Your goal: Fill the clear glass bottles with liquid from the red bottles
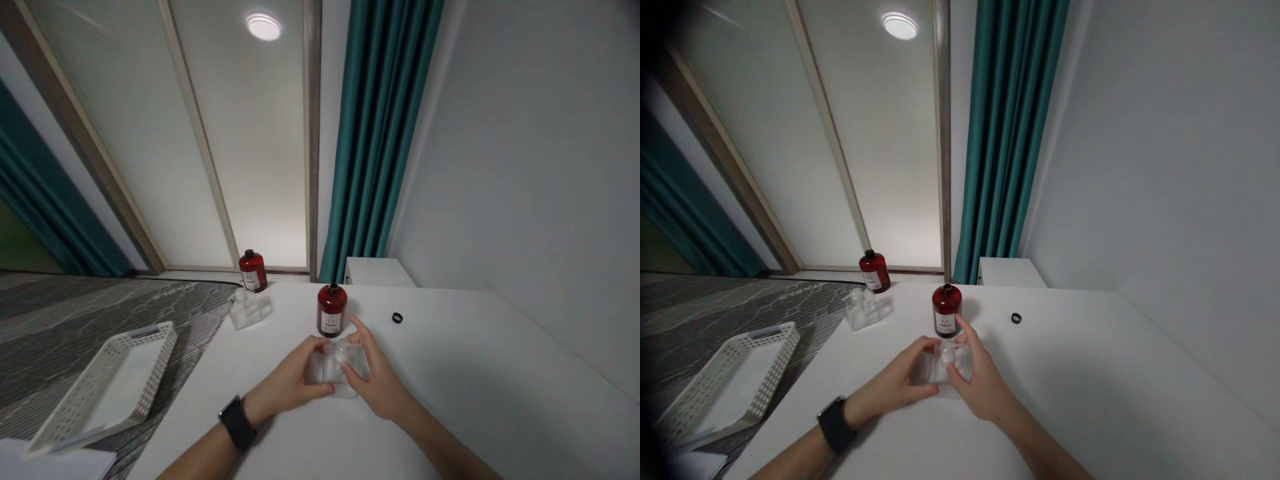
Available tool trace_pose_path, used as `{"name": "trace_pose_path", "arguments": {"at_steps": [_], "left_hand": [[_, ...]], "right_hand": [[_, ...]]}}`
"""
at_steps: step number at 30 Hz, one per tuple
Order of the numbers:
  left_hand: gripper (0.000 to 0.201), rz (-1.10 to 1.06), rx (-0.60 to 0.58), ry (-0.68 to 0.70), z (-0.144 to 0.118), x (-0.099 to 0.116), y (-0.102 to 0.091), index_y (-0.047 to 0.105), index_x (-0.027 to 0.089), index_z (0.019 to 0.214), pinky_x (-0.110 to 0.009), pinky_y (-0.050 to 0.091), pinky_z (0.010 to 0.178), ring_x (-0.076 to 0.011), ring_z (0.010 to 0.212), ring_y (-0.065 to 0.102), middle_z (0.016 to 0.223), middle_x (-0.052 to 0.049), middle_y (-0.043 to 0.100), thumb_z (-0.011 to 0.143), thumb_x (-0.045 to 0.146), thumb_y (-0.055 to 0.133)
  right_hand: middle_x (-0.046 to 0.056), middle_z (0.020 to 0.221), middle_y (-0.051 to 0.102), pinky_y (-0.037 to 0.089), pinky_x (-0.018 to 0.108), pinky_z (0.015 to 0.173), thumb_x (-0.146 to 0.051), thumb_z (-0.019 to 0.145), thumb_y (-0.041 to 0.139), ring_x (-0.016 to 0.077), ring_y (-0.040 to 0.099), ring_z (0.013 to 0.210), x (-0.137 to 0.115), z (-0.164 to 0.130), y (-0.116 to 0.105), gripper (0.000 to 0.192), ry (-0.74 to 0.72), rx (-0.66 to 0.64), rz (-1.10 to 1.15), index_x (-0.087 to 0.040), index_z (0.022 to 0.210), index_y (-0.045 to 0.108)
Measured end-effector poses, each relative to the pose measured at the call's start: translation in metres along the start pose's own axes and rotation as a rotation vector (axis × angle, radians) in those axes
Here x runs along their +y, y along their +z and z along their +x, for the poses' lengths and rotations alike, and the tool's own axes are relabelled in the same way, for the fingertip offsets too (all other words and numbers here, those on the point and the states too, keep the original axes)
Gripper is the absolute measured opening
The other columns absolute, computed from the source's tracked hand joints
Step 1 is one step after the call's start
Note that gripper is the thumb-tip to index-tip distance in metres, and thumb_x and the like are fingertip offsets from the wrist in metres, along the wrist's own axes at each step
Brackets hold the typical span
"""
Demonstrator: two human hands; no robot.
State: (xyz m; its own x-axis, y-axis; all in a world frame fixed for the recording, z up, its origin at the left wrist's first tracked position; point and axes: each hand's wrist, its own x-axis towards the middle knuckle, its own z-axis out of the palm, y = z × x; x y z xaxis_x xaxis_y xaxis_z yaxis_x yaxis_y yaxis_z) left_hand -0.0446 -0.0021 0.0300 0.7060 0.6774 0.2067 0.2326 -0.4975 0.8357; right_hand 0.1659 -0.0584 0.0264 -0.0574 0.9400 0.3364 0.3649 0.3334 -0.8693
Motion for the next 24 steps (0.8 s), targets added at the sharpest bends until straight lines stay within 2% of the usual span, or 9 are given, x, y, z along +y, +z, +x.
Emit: {"name": "trace_pose_path", "arguments": {"at_steps": [4, 9, 11, 14, 18, 22, 24], "left_hand": [[0.064, -0.014, 0.002, 0.009, 0.000, 0.001, 0.000, 0.048, 0.019, 0.134, -0.045, 0.043, 0.105, -0.0308, 0.119, 0.057, 0.129, -0.013, 0.060, 0.079, 0.029, 0.079], [0.064, -0.012, 0.004, 0.009, 0.001, 0.001, 0.000, 0.049, 0.020, 0.134, -0.045, 0.044, 0.105, -0.0303, 0.118, 0.057, 0.129, -0.012, 0.060, 0.078, 0.026, 0.080], [0.065, -0.009, 0.001, 0.003, 0.001, 0.001, -0.001, 0.049, 0.020, 0.134, -0.046, 0.044, 0.105, -0.0302, 0.118, 0.057, 0.129, -0.011, 0.060, 0.077, 0.025, 0.080], [0.063, -0.006, -0.002, -0.003, 0.001, 0.001, -0.001, 0.050, 0.020, 0.133, -0.046, 0.044, 0.105, -0.0303, 0.117, 0.057, 0.127, -0.011, 0.061, 0.077, 0.025, 0.080], [0.065, -0.008, 0.002, -0.001, 0.001, 0.001, 0.000, 0.049, 0.021, 0.133, -0.047, 0.044, 0.105, -0.0308, 0.117, 0.057, 0.128, -0.012, 0.060, 0.076, 0.025, 0.081], [0.065, -0.012, 0.006, -0.013, 0.001, 0.003, 0.000, 0.051, 0.021, 0.132, -0.047, 0.044, 0.104, -0.0311, 0.117, 0.057, 0.127, -0.011, 0.061, 0.076, 0.024, 0.082], [0.065, -0.019, 0.009, -0.025, 0.001, 0.004, 0.000, 0.051, 0.021, 0.132, -0.046, 0.044, 0.104, -0.0307, 0.117, 0.057, 0.127, -0.011, 0.061, 0.075, 0.022, 0.082]], "right_hand": [[0.004, 0.107, 0.054, 0.041, 0.045, 0.106, -0.020, 0.081, 0.062, 0.0231, 0.057, 0.105, 0.001, -0.001, 0.002, 0.081, 0.032, 0.004, -0.006, -0.024, 0.153, 0.026], [0.008, 0.125, 0.055, 0.032, 0.049, 0.113, -0.014, 0.076, 0.062, 0.0258, 0.052, 0.123, -0.002, -0.001, 0.000, 0.094, 0.011, -0.072, 0.097, -0.027, 0.156, 0.013], [0.008, 0.121, 0.057, 0.031, 0.051, 0.114, -0.015, 0.079, 0.061, 0.0256, 0.053, 0.121, -0.001, 0.000, -0.002, 0.093, -0.005, -0.082, 0.133, -0.026, 0.156, 0.011], [0.006, 0.111, 0.058, 0.034, 0.050, 0.111, -0.017, 0.081, 0.061, 0.0244, 0.057, 0.111, 0.004, 0.001, -0.004, 0.088, -0.024, -0.059, 0.125, -0.024, 0.156, 0.015], [0.008, 0.121, 0.058, 0.031, 0.049, 0.114, -0.016, 0.083, 0.059, 0.0248, 0.054, 0.120, 0.009, 0.001, -0.005, 0.085, -0.034, -0.108, 0.170, -0.027, 0.156, 0.016], [0.005, 0.112, 0.058, 0.033, 0.048, 0.113, -0.015, 0.083, 0.058, 0.0228, 0.057, 0.112, 0.010, 0.001, -0.005, 0.083, -0.025, -0.091, 0.198, -0.028, 0.155, 0.019], [0.006, 0.114, 0.058, 0.034, 0.048, 0.112, -0.015, 0.083, 0.058, 0.0229, 0.057, 0.114, 0.011, 0.002, -0.006, 0.083, -0.005, -0.098, 0.231, -0.028, 0.155, 0.019]]}}
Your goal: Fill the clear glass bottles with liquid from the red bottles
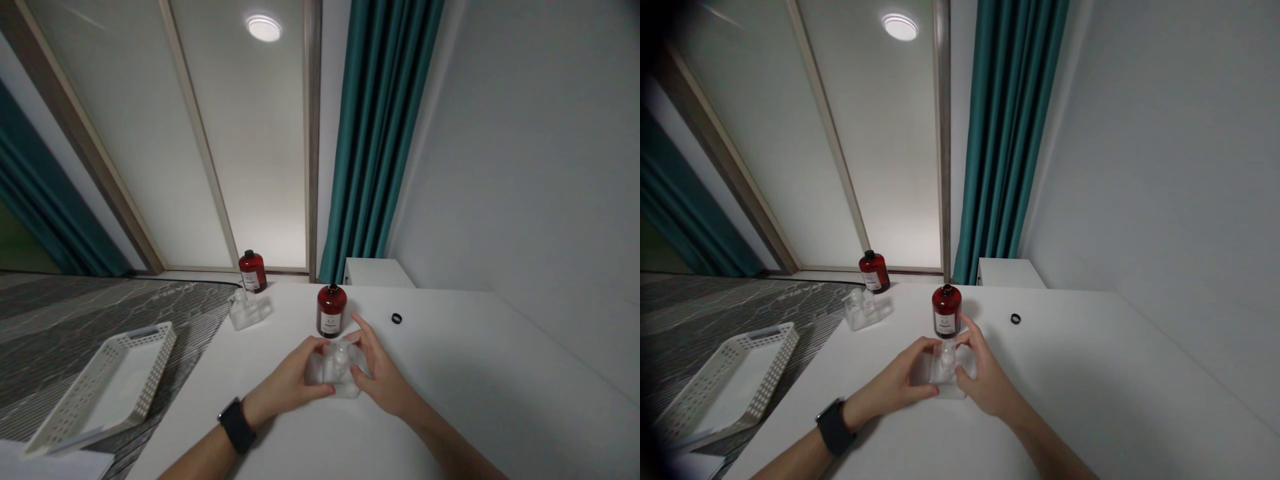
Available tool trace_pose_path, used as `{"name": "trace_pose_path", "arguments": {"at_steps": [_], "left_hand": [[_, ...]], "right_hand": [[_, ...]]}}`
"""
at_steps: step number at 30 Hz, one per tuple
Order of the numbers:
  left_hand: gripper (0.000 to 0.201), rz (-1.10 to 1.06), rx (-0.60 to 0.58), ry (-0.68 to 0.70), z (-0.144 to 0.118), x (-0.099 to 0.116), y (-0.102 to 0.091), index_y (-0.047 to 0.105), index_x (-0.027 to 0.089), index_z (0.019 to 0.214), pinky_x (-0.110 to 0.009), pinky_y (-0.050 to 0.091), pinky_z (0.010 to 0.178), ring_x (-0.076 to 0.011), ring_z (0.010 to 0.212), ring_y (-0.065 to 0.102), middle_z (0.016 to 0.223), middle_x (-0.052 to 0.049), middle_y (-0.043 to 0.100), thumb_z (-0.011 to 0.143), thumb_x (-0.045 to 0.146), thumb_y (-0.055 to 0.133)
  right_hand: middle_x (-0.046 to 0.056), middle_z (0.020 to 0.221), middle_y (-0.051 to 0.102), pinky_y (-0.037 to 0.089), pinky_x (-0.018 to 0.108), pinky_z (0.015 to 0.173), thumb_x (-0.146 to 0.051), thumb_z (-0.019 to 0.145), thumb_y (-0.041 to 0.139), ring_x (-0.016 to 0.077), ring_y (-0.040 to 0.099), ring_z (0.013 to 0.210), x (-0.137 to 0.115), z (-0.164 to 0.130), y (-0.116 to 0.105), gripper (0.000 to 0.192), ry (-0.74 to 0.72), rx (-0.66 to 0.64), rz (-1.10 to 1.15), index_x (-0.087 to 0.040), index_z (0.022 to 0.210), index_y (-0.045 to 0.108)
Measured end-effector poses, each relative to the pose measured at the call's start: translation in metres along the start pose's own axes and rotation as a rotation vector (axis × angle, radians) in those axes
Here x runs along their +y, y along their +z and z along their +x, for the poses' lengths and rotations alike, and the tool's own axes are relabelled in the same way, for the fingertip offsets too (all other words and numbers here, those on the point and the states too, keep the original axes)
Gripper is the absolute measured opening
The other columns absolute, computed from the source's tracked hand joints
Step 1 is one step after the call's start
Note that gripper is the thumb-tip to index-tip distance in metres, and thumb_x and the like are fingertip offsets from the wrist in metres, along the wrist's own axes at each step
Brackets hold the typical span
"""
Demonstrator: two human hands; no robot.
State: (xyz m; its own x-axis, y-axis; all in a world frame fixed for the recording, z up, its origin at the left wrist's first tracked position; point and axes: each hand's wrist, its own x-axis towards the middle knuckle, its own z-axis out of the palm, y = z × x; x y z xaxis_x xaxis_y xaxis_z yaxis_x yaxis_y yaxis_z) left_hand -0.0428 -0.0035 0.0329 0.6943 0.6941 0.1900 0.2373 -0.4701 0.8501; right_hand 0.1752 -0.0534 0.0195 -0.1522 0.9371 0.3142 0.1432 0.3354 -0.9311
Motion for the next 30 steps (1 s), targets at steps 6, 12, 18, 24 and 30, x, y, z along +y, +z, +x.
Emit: {"name": "trace_pose_path", "arguments": {"at_steps": [6, 12, 18, 24, 30], "left_hand": [[0.064, -0.005, 0.002, -0.005, -0.0010, 0.0015, -0.0001, 0.051, 0.021, 0.131, -0.044, 0.045, 0.103, -0.0297, 0.116, 0.058, 0.126, -0.010, 0.062, 0.075, 0.021, 0.082], [0.065, -0.012, -0.007, -0.002, -0.0001, 0.0025, -0.0003, 0.051, 0.021, 0.132, -0.044, 0.044, 0.103, -0.0302, 0.117, 0.057, 0.127, -0.010, 0.061, 0.075, 0.024, 0.082], [0.064, -0.012, -0.014, -0.001, -0.0004, 0.0030, -0.0008, 0.050, 0.020, 0.132, -0.044, 0.044, 0.103, -0.0297, 0.117, 0.057, 0.127, -0.010, 0.061, 0.076, 0.023, 0.081], [0.066, -0.016, -0.010, 0.006, -0.0003, 0.0008, 0.0000, 0.049, 0.021, 0.133, -0.043, 0.043, 0.104, -0.0287, 0.118, 0.057, 0.128, -0.010, 0.061, 0.076, 0.021, 0.082], [0.065, -0.024, -0.004, 0.019, -0.0013, -0.0028, 0.0007, 0.049, 0.021, 0.133, -0.041, 0.043, 0.104, -0.0282, 0.118, 0.057, 0.129, -0.010, 0.060, 0.077, 0.022, 0.082]], "right_hand": [[0.004, 0.106, 0.057, 0.037, 0.048, 0.109, -0.016, 0.082, 0.058, 0.0226, 0.059, 0.106, 0.0024, 0.0012, -0.0006, 0.078, -0.009, 0.006, 0.039, -0.028, 0.152, 0.025], [0.006, 0.111, 0.059, 0.036, 0.048, 0.110, -0.016, 0.083, 0.059, 0.0234, 0.058, 0.111, 0.0021, 0.0009, -0.0013, 0.077, -0.005, -0.012, 0.022, -0.027, 0.152, 0.026], [0.010, 0.122, 0.062, 0.035, 0.049, 0.113, -0.022, 0.088, 0.062, 0.0251, 0.056, 0.120, 0.0015, 0.0003, -0.0008, 0.073, -0.001, -0.015, 0.010, -0.027, 0.152, 0.029], [0.008, 0.119, 0.063, 0.040, 0.045, 0.109, -0.028, 0.093, 0.061, 0.0236, 0.059, 0.118, -0.0003, -0.0006, 0.0004, 0.066, 0.015, -0.020, -0.008, -0.028, 0.152, 0.034], [0.010, 0.124, 0.062, 0.039, 0.047, 0.111, -0.030, 0.094, 0.059, 0.0242, 0.057, 0.121, 0.0007, -0.0029, 0.0050, 0.065, 0.030, -0.005, -0.023, -0.029, 0.153, 0.032]]}}
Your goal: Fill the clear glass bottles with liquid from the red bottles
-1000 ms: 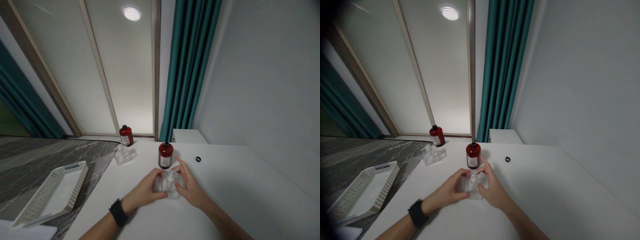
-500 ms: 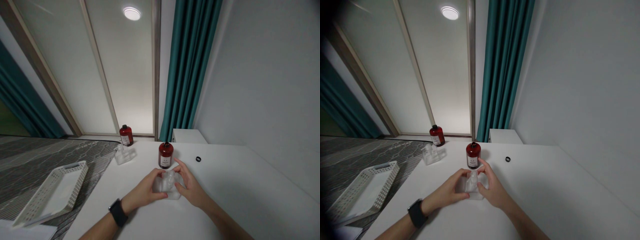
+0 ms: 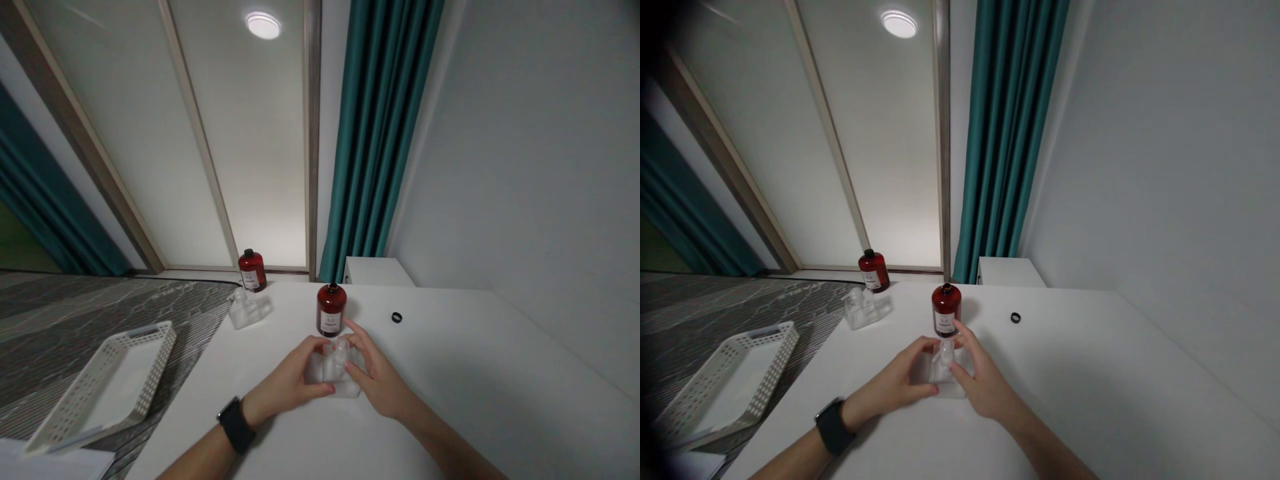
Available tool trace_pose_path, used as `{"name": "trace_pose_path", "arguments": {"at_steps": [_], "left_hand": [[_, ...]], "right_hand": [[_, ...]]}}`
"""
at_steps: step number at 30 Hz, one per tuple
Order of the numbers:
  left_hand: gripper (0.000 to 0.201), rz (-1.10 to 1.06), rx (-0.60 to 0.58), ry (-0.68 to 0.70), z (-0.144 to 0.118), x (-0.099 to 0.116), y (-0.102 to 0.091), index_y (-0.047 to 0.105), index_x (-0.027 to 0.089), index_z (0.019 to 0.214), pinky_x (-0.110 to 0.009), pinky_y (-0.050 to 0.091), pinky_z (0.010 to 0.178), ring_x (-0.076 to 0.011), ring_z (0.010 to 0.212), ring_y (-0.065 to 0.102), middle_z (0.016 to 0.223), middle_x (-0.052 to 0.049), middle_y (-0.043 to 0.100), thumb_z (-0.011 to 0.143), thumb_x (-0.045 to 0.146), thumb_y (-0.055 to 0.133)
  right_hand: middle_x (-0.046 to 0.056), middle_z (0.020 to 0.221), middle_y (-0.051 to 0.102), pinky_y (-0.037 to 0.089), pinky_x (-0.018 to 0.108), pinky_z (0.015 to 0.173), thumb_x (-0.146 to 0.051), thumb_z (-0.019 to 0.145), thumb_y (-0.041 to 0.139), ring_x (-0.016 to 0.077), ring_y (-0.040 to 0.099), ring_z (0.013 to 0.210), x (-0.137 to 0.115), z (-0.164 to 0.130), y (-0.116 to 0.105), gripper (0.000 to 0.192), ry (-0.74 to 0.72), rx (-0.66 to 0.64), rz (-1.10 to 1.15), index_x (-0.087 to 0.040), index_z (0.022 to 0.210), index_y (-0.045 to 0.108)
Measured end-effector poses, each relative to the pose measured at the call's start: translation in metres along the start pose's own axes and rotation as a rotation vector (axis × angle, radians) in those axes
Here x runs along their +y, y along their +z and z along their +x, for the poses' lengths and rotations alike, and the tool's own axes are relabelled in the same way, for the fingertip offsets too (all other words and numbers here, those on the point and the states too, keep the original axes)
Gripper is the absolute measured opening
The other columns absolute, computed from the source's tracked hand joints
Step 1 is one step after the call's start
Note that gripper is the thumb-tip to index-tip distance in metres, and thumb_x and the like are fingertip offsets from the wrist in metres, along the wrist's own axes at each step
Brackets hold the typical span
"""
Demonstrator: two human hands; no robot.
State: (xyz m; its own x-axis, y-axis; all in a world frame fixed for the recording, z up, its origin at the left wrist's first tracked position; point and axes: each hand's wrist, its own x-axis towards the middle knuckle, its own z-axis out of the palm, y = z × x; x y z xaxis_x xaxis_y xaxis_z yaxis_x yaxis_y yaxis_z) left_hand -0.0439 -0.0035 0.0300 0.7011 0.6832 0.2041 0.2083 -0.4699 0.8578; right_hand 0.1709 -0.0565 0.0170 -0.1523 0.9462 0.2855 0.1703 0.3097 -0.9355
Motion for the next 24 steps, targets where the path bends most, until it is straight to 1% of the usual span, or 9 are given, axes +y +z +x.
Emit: {"name": "trace_pose_path", "arguments": {"at_steps": [4, 8, 10, 14, 17, 19, 24], "left_hand": [[0.064, 0.006, 0.002, 0.006, 0.000, -0.002, -0.001, 0.048, 0.021, 0.134, -0.041, 0.043, 0.104, -0.0284, 0.118, 0.056, 0.129, -0.010, 0.060, 0.078, 0.024, 0.080], [0.065, -0.020, -0.018, 0.019, 0.001, -0.002, -0.003, 0.049, 0.022, 0.135, -0.042, 0.042, 0.106, -0.0290, 0.120, 0.056, 0.132, -0.010, 0.059, 0.079, 0.028, 0.081], [0.065, -0.040, -0.022, 0.030, 0.001, -0.003, -0.003, 0.050, 0.022, 0.135, -0.043, 0.042, 0.106, -0.0294, 0.120, 0.055, 0.132, -0.010, 0.059, 0.079, 0.030, 0.081], [0.063, -0.036, 0.016, 0.038, 0.000, -0.004, 0.000, 0.049, 0.022, 0.134, -0.043, 0.043, 0.104, -0.0295, 0.119, 0.056, 0.131, -0.011, 0.059, 0.080, 0.029, 0.080], [0.062, -0.040, 0.031, 0.060, -0.001, -0.004, 0.002, 0.049, 0.022, 0.136, -0.044, 0.043, 0.105, -0.0295, 0.119, 0.055, 0.132, -0.011, 0.058, 0.082, 0.029, 0.078], [0.061, -0.042, 0.032, 0.055, -0.001, -0.004, 0.001, 0.049, 0.022, 0.136, -0.044, 0.043, 0.105, -0.0295, 0.120, 0.055, 0.132, -0.011, 0.058, 0.083, 0.030, 0.077], [0.064, -0.033, -0.001, 0.022, 0.001, -0.005, -0.006, 0.049, 0.023, 0.137, -0.044, 0.041, 0.107, -0.0299, 0.121, 0.055, 0.132, -0.011, 0.059, 0.081, 0.031, 0.079]], "right_hand": [[0.009, 0.121, 0.060, 0.035, 0.048, 0.113, -0.032, 0.095, 0.055, 0.0243, 0.056, 0.121, 0.000, -0.001, 0.007, 0.066, 0.012, 0.053, -0.018, -0.027, 0.155, 0.027], [0.010, 0.131, 0.059, 0.034, 0.048, 0.113, -0.031, 0.096, 0.055, 0.0249, 0.053, 0.128, -0.002, 0.000, 0.004, 0.070, 0.020, -0.028, 0.056, -0.029, 0.156, 0.020], [0.011, 0.135, 0.058, 0.033, 0.048, 0.114, -0.030, 0.096, 0.055, 0.0249, 0.053, 0.130, -0.002, 0.000, 0.003, 0.071, 0.019, -0.047, 0.079, -0.030, 0.157, 0.019], [0.010, 0.132, 0.060, 0.034, 0.047, 0.114, -0.028, 0.096, 0.054, 0.0236, 0.055, 0.127, 0.003, -0.001, 0.010, 0.072, 0.001, 0.014, 0.094, -0.031, 0.157, 0.017], [0.010, 0.132, 0.060, 0.032, 0.048, 0.114, -0.027, 0.095, 0.054, 0.0235, 0.055, 0.127, 0.007, -0.002, 0.019, 0.072, 0.018, 0.089, 0.100, -0.031, 0.157, 0.018], [0.010, 0.131, 0.060, 0.032, 0.049, 0.115, -0.027, 0.095, 0.054, 0.0237, 0.056, 0.126, 0.007, -0.002, 0.022, 0.073, 0.027, 0.114, 0.113, -0.031, 0.157, 0.017], [0.011, 0.128, 0.063, 0.037, 0.049, 0.111, -0.028, 0.095, 0.056, 0.0240, 0.059, 0.123, 0.008, 0.001, 0.013, 0.074, 0.012, 0.045, 0.139, -0.030, 0.157, 0.016]]}}
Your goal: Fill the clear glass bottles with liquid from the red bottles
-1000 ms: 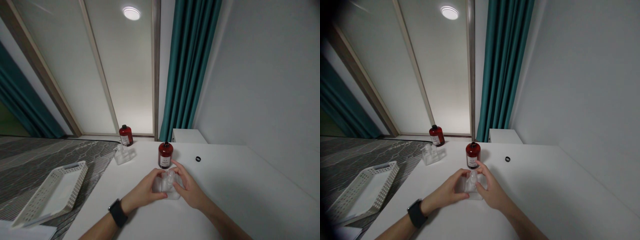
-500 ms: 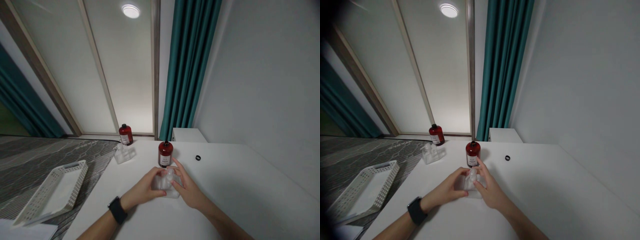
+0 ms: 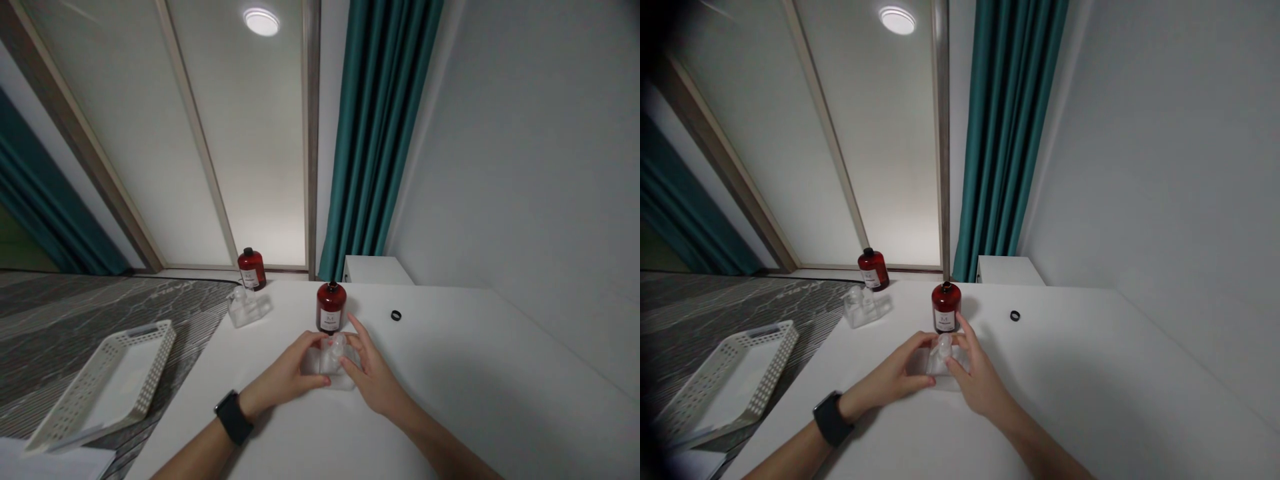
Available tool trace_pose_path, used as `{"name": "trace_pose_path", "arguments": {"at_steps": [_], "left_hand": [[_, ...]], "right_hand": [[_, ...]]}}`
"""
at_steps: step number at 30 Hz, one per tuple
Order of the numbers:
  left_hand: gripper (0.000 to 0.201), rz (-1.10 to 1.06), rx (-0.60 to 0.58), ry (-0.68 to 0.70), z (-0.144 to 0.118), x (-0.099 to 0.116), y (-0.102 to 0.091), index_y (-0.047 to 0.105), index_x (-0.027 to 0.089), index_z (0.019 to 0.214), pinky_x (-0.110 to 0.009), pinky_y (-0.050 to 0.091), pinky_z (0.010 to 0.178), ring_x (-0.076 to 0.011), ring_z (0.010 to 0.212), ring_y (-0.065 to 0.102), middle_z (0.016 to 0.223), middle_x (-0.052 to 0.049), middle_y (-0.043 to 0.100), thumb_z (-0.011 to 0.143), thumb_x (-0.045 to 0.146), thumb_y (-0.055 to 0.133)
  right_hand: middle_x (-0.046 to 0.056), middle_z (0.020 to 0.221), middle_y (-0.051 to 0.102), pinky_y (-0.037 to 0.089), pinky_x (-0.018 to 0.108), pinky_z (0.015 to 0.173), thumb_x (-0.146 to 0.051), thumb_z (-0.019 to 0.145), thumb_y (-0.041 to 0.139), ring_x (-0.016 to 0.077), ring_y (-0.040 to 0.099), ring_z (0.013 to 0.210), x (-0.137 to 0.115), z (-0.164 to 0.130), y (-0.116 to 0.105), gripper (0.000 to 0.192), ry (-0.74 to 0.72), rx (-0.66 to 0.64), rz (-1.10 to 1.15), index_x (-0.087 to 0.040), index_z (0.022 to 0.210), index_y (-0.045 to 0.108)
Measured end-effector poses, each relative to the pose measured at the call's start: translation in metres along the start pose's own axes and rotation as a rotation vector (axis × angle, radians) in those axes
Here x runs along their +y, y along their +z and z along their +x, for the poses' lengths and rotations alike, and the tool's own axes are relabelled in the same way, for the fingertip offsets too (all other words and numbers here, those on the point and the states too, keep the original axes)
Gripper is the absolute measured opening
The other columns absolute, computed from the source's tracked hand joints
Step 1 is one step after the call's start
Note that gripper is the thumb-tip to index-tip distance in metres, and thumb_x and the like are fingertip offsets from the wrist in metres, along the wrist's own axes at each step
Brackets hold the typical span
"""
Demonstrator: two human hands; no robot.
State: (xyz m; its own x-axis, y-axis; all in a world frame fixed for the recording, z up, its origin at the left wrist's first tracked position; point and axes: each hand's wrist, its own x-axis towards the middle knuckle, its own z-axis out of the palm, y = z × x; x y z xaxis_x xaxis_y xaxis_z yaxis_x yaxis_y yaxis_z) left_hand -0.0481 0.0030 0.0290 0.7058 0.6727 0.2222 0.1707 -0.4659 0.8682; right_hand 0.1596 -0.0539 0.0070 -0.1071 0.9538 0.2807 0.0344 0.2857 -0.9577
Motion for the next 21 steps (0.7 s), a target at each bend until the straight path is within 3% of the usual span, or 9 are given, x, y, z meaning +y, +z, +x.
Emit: {"name": "trace_pose_path", "arguments": {"at_steps": [5, 11, 17, 21], "left_hand": [[0.063, -0.009, -0.005, -0.012, 0.001, -0.002, -0.002, 0.050, 0.022, 0.135, -0.046, 0.041, 0.107, -0.0311, 0.121, 0.055, 0.131, -0.012, 0.060, 0.081, 0.033, 0.080], [0.064, -0.017, -0.005, 0.020, -0.002, 0.000, 0.002, 0.047, 0.022, 0.139, -0.046, 0.041, 0.107, -0.0311, 0.123, 0.054, 0.136, -0.013, 0.056, 0.084, 0.033, 0.076], [0.061, 0.009, 0.012, 0.012, -0.003, 0.003, 0.006, 0.045, 0.022, 0.139, -0.046, 0.042, 0.108, -0.0304, 0.123, 0.054, 0.134, -0.012, 0.056, 0.086, 0.031, 0.073], [0.063, 0.067, -0.022, -0.050, -0.001, 0.009, -0.004, 0.048, 0.022, 0.135, -0.045, 0.042, 0.107, -0.0295, 0.122, 0.055, 0.132, -0.011, 0.059, 0.080, 0.028, 0.078]], "right_hand": [[0.011, 0.130, 0.064, 0.035, 0.049, 0.113, -0.029, 0.095, 0.059, 0.0238, 0.057, 0.127, 0.003, 0.001, -0.007, 0.075, -0.016, -0.011, -0.019, -0.033, 0.157, 0.017], [0.010, 0.129, 0.063, 0.039, 0.046, 0.111, -0.031, 0.095, 0.058, 0.0224, 0.059, 0.125, 0.000, -0.003, 0.002, 0.077, 0.000, 0.039, -0.023, -0.031, 0.159, 0.014], [0.010, 0.126, 0.063, 0.043, 0.046, 0.108, -0.026, 0.095, 0.054, 0.0229, 0.059, 0.123, -0.001, -0.005, 0.008, 0.070, 0.001, 0.080, -0.070, -0.030, 0.157, 0.022], [0.010, 0.128, 0.060, 0.041, 0.047, 0.110, -0.024, 0.095, 0.052, 0.0237, 0.057, 0.124, -0.002, -0.005, 0.007, 0.063, -0.027, 0.106, -0.211, -0.029, 0.153, 0.027]]}}
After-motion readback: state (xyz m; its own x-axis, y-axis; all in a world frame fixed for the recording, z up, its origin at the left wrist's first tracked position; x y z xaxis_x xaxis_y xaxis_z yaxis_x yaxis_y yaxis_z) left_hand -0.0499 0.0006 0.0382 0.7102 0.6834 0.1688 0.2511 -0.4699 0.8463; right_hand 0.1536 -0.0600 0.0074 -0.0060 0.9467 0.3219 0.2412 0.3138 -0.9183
